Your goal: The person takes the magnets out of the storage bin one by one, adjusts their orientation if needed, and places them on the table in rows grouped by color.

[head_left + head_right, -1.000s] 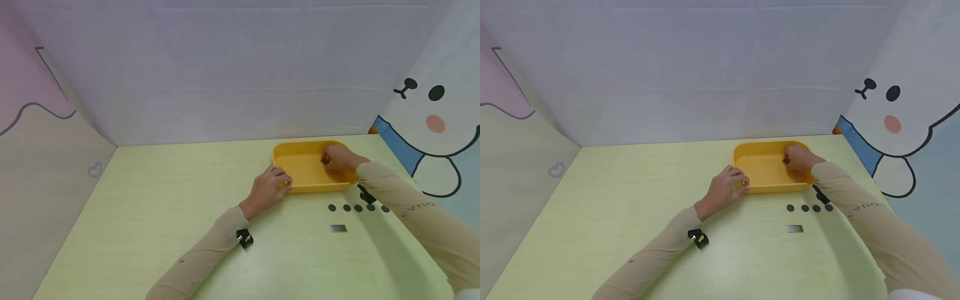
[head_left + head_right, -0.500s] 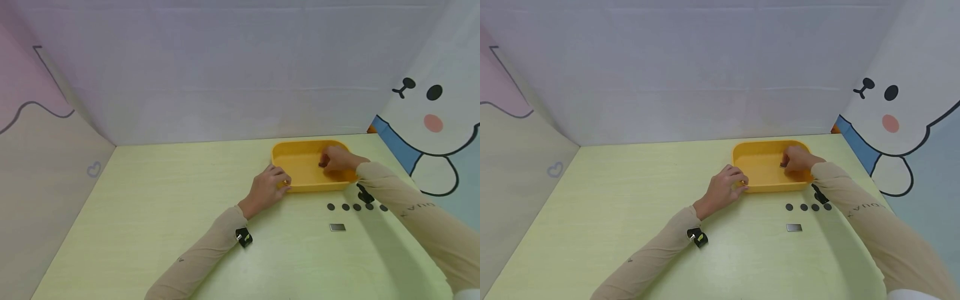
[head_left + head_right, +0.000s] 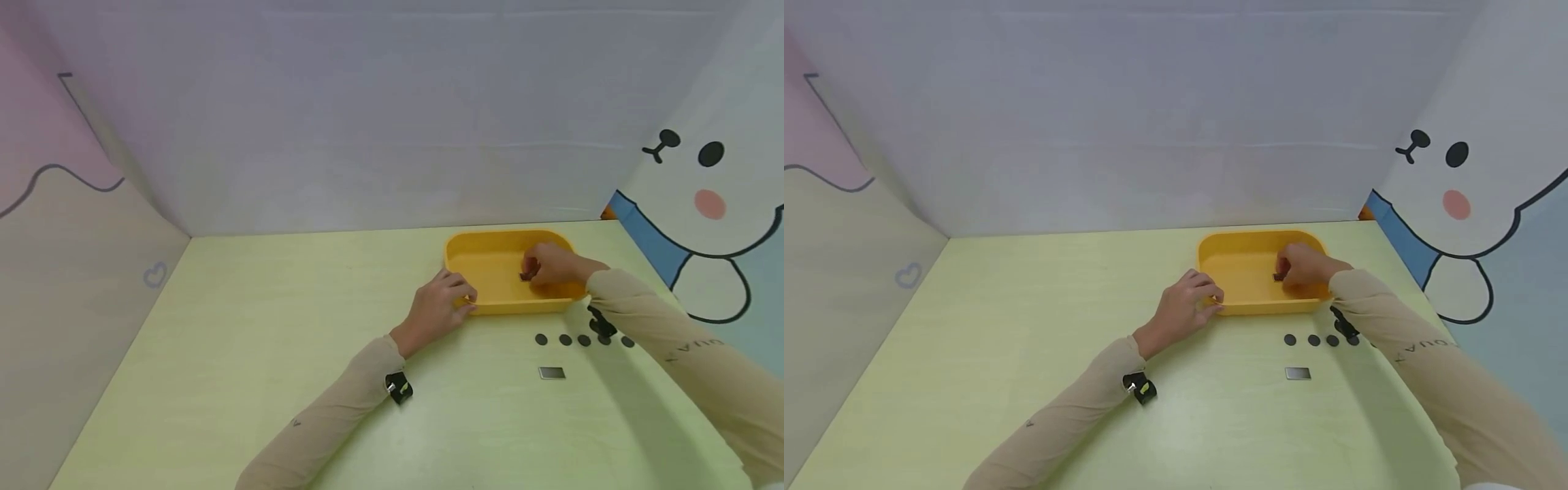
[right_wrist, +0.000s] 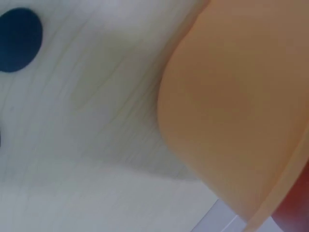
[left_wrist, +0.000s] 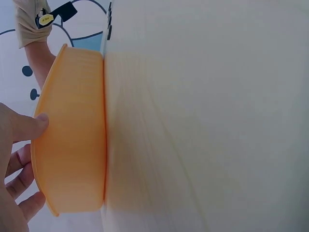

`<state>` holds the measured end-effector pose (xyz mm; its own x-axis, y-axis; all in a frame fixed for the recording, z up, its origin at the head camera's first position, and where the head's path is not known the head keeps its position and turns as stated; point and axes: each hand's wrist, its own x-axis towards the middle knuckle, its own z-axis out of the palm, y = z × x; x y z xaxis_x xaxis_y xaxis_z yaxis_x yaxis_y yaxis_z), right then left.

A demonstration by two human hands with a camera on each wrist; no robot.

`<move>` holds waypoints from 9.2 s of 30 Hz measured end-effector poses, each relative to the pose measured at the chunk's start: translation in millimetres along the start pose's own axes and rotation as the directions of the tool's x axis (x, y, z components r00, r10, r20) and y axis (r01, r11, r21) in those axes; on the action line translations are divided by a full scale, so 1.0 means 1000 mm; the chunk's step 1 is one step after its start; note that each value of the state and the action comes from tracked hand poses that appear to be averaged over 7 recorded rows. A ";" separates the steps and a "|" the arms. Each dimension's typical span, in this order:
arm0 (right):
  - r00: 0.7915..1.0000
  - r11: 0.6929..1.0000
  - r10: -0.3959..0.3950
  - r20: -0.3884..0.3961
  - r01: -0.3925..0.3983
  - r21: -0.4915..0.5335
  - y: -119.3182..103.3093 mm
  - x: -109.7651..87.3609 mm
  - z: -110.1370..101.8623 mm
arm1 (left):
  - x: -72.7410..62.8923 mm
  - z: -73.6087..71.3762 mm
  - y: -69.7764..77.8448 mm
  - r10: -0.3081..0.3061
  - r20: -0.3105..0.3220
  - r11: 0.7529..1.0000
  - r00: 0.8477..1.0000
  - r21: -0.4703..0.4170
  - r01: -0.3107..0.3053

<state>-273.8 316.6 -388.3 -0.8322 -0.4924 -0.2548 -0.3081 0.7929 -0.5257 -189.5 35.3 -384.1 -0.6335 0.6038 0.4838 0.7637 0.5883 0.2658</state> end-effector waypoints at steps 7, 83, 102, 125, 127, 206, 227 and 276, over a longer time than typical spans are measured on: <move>1.000 1.000 0.013 0.007 -0.013 0.008 -0.006 -0.002 0.002 | -0.001 0.000 0.002 0.000 0.000 1.000 1.000 -0.016 0.000; 0.976 0.984 -0.145 -0.164 0.159 0.075 -0.020 -0.015 0.018 | 0.001 0.002 0.003 0.013 -0.001 0.999 1.000 -0.029 -0.013; 0.943 0.969 -0.201 -0.264 0.231 0.085 -0.016 -0.017 0.012 | 0.001 0.000 0.004 0.008 0.008 0.999 1.000 -0.034 -0.008; 0.986 0.993 -0.114 -0.122 0.113 -0.016 -0.013 -0.027 0.010 | 0.002 -0.004 0.005 0.016 0.016 1.000 1.000 -0.001 -0.016; 0.986 0.992 -0.122 -0.111 0.118 -0.043 -0.013 -0.028 0.010 | 0.002 -0.004 0.006 0.016 0.017 1.000 1.000 -0.002 -0.016; 0.828 0.924 -0.377 -0.414 0.311 -0.221 -0.027 -0.202 0.011 | 0.005 -0.001 0.002 0.028 -0.030 0.999 0.999 -0.022 -0.029; 0.901 0.958 -0.285 -0.328 0.256 -0.128 -0.009 -0.205 0.047 | 0.003 0.000 0.003 -0.003 -0.029 0.998 1.000 -0.056 0.001; 0.906 0.954 -0.224 -0.358 0.129 -0.270 0.009 -0.207 0.081 | 0.003 -0.007 0.008 -0.012 0.044 0.998 0.999 -0.062 0.015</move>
<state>-67.2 396.5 -406.7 -0.8502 -0.4957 0.1774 -0.5262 0.7898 -0.3151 -184.5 37.9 -374.6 -0.6474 0.6201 0.4432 0.7606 0.5626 0.3239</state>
